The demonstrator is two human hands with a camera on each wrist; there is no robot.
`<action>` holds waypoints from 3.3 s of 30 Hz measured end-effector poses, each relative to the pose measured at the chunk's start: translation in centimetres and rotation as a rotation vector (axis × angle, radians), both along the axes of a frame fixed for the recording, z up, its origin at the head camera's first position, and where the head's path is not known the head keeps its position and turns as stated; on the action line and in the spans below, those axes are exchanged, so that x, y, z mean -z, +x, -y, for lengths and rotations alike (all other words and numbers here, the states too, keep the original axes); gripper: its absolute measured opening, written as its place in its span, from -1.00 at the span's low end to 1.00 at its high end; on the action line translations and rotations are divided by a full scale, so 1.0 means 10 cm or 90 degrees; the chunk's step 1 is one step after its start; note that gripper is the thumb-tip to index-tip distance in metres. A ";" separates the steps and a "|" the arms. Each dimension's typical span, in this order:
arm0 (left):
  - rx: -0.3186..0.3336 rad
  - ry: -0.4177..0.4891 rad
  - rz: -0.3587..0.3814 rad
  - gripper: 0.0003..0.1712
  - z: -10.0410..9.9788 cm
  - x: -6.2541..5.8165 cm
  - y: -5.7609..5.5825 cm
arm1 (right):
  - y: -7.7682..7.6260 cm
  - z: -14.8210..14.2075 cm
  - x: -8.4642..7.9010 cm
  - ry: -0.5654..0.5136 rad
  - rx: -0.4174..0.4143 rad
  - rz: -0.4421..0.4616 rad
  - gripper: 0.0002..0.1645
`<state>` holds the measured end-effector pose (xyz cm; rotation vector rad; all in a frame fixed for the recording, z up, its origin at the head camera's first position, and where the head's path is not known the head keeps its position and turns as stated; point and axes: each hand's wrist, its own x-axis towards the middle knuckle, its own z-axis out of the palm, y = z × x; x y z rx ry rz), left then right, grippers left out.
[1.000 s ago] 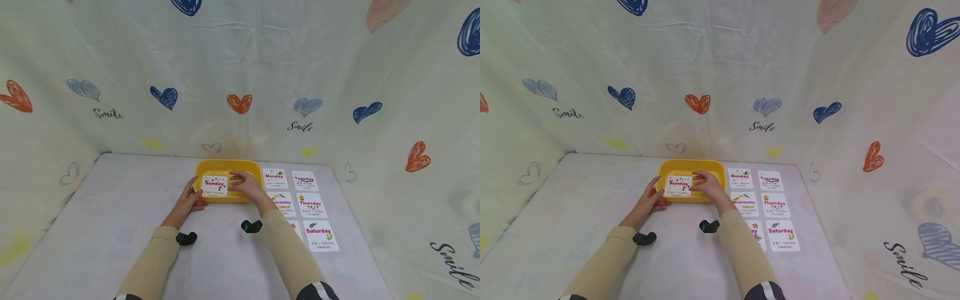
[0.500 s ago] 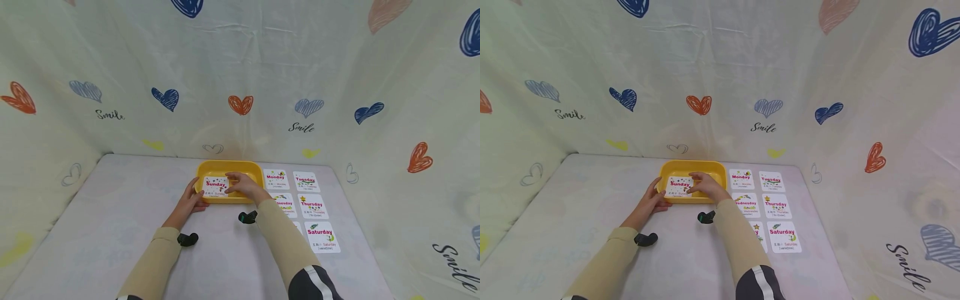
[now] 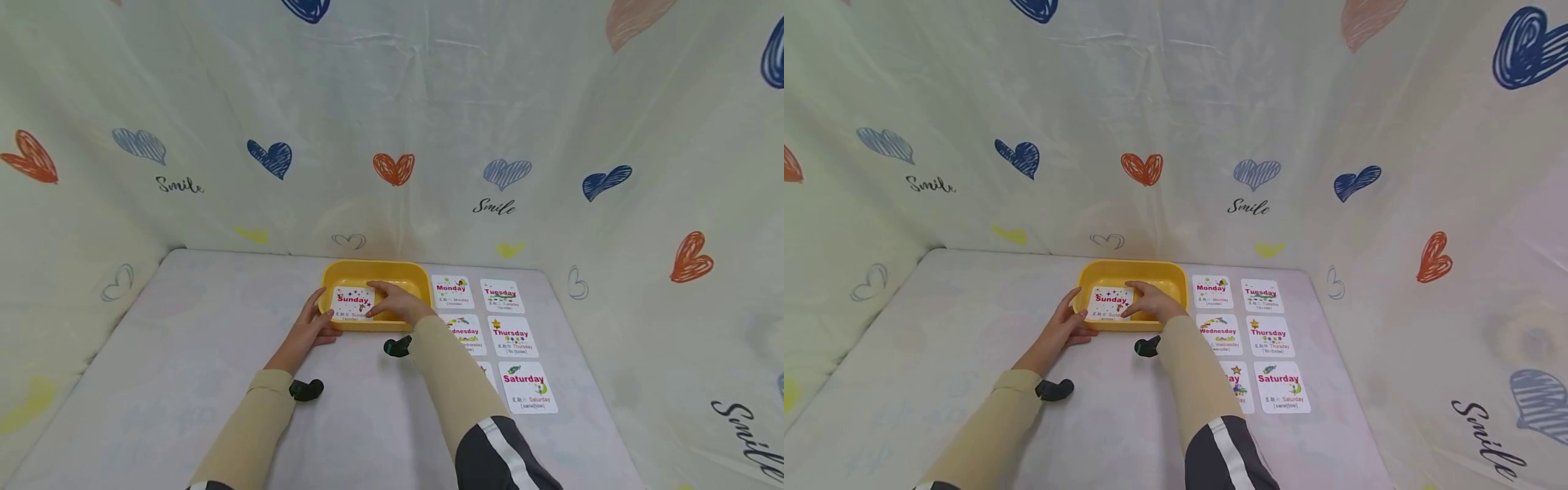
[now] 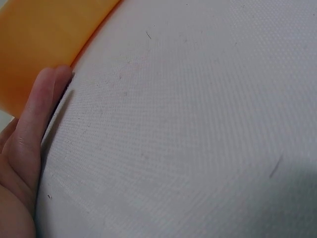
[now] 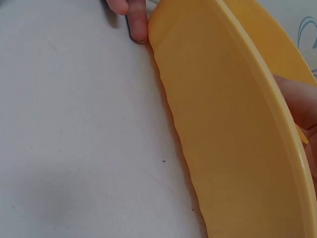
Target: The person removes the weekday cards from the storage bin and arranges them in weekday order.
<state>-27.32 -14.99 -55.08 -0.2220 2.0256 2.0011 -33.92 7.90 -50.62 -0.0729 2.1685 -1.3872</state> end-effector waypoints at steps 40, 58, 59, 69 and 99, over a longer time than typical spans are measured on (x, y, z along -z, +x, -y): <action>0.002 -0.010 -0.015 -0.26 -0.02 0.01 0.02 | -0.06 0.00 0.03 -0.093 0.089 -0.025 -0.44; -0.003 -0.006 -0.003 -0.22 -0.01 -0.01 0.01 | -0.06 -0.02 -0.09 -0.138 0.147 -0.062 -0.58; -0.003 -0.007 -0.002 -0.22 -0.01 -0.01 0.02 | -0.07 -0.04 -0.11 -0.147 0.150 -0.062 -0.58; 0.013 -0.007 -0.016 -0.21 0.01 -0.02 0.05 | -0.05 -0.31 -0.39 -0.161 0.151 -0.069 -0.55; 0.008 -0.013 -0.024 -0.19 0.02 -0.04 0.02 | 0.80 -1.40 -0.36 -0.149 0.062 -0.037 -0.54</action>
